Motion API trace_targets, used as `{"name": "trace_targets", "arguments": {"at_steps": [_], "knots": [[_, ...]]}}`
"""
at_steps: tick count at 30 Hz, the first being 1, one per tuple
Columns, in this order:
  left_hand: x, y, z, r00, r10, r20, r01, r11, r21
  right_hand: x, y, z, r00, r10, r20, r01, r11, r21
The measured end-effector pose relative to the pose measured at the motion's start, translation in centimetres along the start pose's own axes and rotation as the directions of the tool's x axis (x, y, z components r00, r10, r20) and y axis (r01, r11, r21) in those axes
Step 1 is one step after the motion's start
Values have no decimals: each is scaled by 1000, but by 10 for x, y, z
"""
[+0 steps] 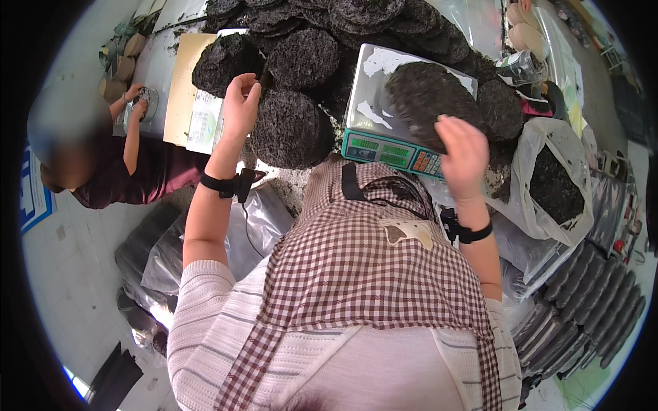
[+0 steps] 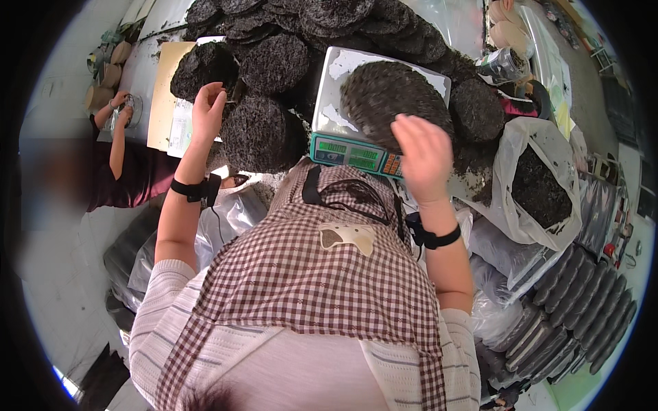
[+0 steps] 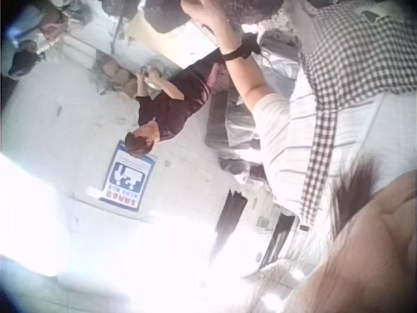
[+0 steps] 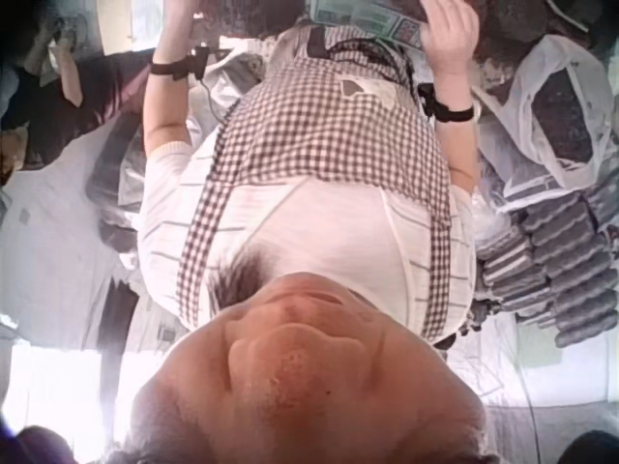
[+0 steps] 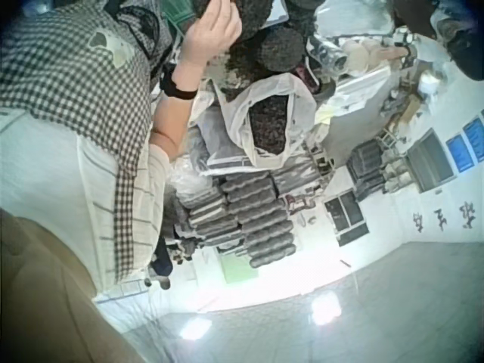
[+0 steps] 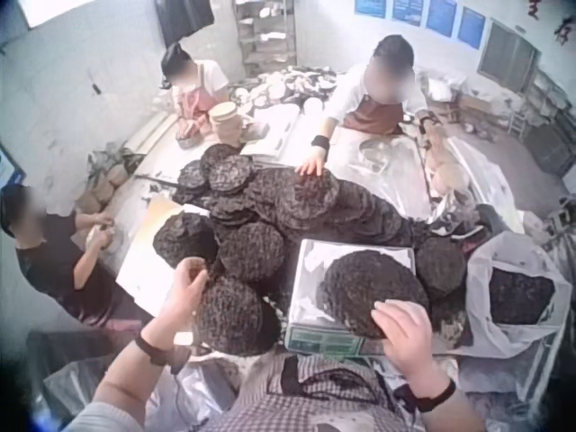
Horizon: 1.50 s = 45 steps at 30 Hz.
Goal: The person repeatedly picks up dark, round compressed tea cakes and places them on a digital scale. After weighing, the cakes are moved to a pile on the table. The process is repeated continuously for multiple cakes.
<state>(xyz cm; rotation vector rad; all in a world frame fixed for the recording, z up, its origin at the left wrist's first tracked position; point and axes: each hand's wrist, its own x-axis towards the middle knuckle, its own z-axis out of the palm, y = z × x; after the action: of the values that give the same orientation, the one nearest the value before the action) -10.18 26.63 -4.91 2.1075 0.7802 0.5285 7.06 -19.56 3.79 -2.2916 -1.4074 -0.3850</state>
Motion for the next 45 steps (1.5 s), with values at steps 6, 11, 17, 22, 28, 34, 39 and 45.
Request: {"name": "trace_targets", "arguments": {"at_steps": [6, 11, 17, 22, 28, 34, 39, 45], "knots": [[111, -63, -44, 940, 306, -149, -147, 759, 634, -44, -9, 8, 967, 212, 144, -226, 970, 85], [182, -101, -46, 974, 218, -64, -123, 744, 657, -124, 50, -14, 754, 657, -7, -657, 754, 4], [226, -167, -47, 968, -250, -25, 183, 634, 751, -141, 40, -66, 727, 675, -128, -676, 736, 40], [227, -160, -27, 986, -162, -44, 143, 672, 727, -229, 50, -49, 467, 881, 82, -881, 471, -46], [224, -181, -59, 998, -69, -10, 60, 783, 620, -226, 48, -41, 575, 801, 165, -817, 574, 59], [203, -117, -27, 976, 185, -116, -76, 788, 611, -176, 62, -28, 434, 888, 150, -873, 373, 314], [40, 114, 148, 702, 607, 373, -668, 743, 49, -83, 61, 53, 636, 769, 64, -769, 626, 129], [-68, 137, 231, 860, 343, 378, -416, 900, 128, -43, 67, 119, 526, 829, 191, -765, 363, 533]]}}
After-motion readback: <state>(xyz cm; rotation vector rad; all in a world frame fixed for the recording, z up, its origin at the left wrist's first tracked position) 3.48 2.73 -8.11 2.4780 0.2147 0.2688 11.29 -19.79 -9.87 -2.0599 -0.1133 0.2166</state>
